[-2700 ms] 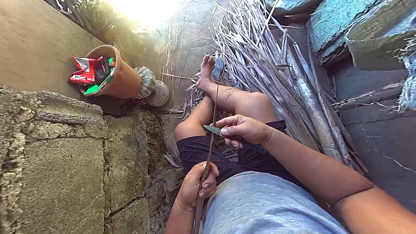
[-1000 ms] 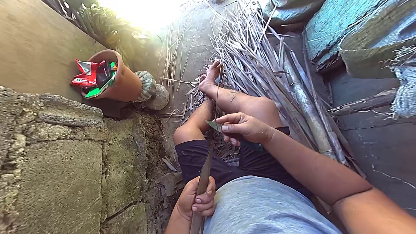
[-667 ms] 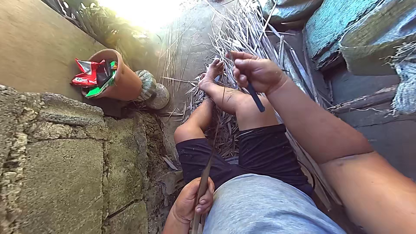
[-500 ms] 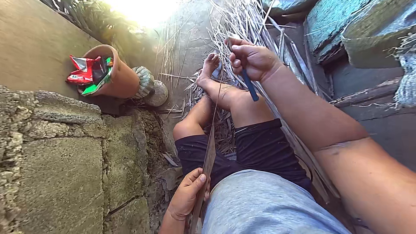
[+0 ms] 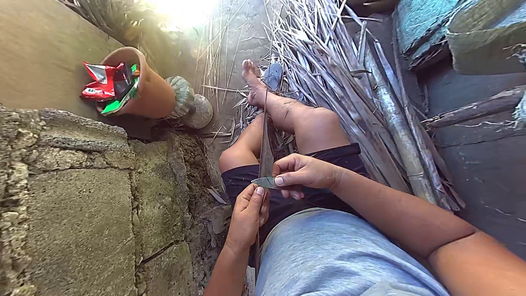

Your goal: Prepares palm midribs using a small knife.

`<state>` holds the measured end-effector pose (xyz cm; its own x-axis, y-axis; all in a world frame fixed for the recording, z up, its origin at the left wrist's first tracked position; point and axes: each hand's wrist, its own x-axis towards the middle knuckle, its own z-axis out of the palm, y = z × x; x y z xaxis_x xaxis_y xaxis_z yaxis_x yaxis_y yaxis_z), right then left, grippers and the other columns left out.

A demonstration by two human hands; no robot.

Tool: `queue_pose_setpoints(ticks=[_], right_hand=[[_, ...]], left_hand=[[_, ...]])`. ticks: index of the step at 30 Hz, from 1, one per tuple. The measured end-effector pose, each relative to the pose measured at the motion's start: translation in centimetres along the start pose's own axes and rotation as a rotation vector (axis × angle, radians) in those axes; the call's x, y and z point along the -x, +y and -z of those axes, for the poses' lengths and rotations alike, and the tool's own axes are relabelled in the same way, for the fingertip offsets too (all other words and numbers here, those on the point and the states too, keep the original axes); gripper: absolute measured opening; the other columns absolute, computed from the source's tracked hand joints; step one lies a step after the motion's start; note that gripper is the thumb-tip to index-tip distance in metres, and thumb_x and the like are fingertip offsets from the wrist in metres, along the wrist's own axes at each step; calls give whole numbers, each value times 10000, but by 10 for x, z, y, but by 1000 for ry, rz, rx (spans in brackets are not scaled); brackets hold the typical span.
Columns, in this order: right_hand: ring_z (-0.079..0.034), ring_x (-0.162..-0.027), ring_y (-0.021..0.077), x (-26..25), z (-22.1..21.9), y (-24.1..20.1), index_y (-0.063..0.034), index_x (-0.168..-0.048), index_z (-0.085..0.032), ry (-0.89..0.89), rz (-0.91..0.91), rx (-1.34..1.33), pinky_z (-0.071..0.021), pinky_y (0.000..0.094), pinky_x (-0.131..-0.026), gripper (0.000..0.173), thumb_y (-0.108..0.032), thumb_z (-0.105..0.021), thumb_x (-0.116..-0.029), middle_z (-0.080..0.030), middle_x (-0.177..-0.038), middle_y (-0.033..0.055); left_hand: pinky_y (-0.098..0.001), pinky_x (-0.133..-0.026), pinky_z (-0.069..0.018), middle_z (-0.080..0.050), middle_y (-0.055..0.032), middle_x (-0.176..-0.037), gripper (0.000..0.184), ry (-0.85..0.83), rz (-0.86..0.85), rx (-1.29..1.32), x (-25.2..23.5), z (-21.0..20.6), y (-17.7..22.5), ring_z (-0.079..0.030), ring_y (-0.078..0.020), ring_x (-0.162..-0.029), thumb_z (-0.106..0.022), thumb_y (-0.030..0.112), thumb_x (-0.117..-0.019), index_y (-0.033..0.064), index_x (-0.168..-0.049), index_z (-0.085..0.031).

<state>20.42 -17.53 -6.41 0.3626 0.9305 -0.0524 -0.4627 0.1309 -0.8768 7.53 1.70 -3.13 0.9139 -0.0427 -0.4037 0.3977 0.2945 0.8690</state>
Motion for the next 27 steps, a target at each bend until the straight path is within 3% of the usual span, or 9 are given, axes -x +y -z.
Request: queue_pose_setpoints(ticks=[9, 14, 17, 20, 22, 25, 27], right_hand=[[-618, -554, 52, -9, 32, -12, -33, -998, -675, 48, 166, 109, -521, 200, -507, 202, -171, -538, -1050, -693, -728, 11], [-593, -521, 67, -8, 61, -42, -65, -1009, -670, 318, 223, 145, -513, 218, -475, 213, -179, -493, -1042, -680, -724, 18], [-595, -531, 80, -6, 80, -51, -62, -1045, -630, 448, 315, 11, -511, 221, -478, 188, -163, -473, -1066, -686, -763, 46], [-603, -512, 106, 0, 56, -54, -67, -1104, -655, 402, 114, 115, -524, 253, -467, 216, -213, -511, -1038, -686, -737, 66], [-615, -534, 109, 0, 33, -41, -35, -1095, -672, 233, -25, 122, -532, 256, -485, 222, -202, -538, -1037, -688, -742, 68], [-622, -546, 65, -2, 16, -17, -43, -1027, -651, 29, -31, 34, -525, 210, -491, 208, -204, -525, -1066, -688, -744, 13], [-618, -554, 50, -2, 18, -14, -50, -1011, -662, 53, 36, 6, -520, 197, -499, 208, -197, -525, -1065, -692, -747, 1]], left_hand=[[-153, -416, -365, -434, 69, -581, 282, -103, 71, 142, 10, 1, 9, -408, -10, -435, -441, 249, -1099, 78, -955, -613], [-154, -422, -359, -433, 69, -590, 284, -162, 117, 149, 17, 5, 0, -406, -8, -445, -477, 279, -1093, 81, -956, -627], [-161, -416, -372, -450, 55, -586, 317, -138, 124, 143, 18, 9, -6, -419, -15, -439, -454, 275, -1097, 59, -963, -642], [-165, -407, -392, -479, 33, -574, 355, -35, 50, 66, 11, 11, -5, -438, -24, -426, -416, 251, -1104, 31, -964, -657], [-164, -407, -380, -486, 28, -580, 334, 12, -8, -31, 4, 9, -1, -433, -27, -432, -423, 223, -1099, 33, -944, -651], [-164, -405, -373, -481, 36, -586, 325, -11, -18, -94, -1, 4, 3, -424, -26, -432, -412, 207, -1098, 47, -931, -640], [-159, -403, -360, -464, 50, -569, 329, -47, 17, -62, 2, 3, 4, -412, -15, -427, -409, 211, -1097, 52, -930, -643]])
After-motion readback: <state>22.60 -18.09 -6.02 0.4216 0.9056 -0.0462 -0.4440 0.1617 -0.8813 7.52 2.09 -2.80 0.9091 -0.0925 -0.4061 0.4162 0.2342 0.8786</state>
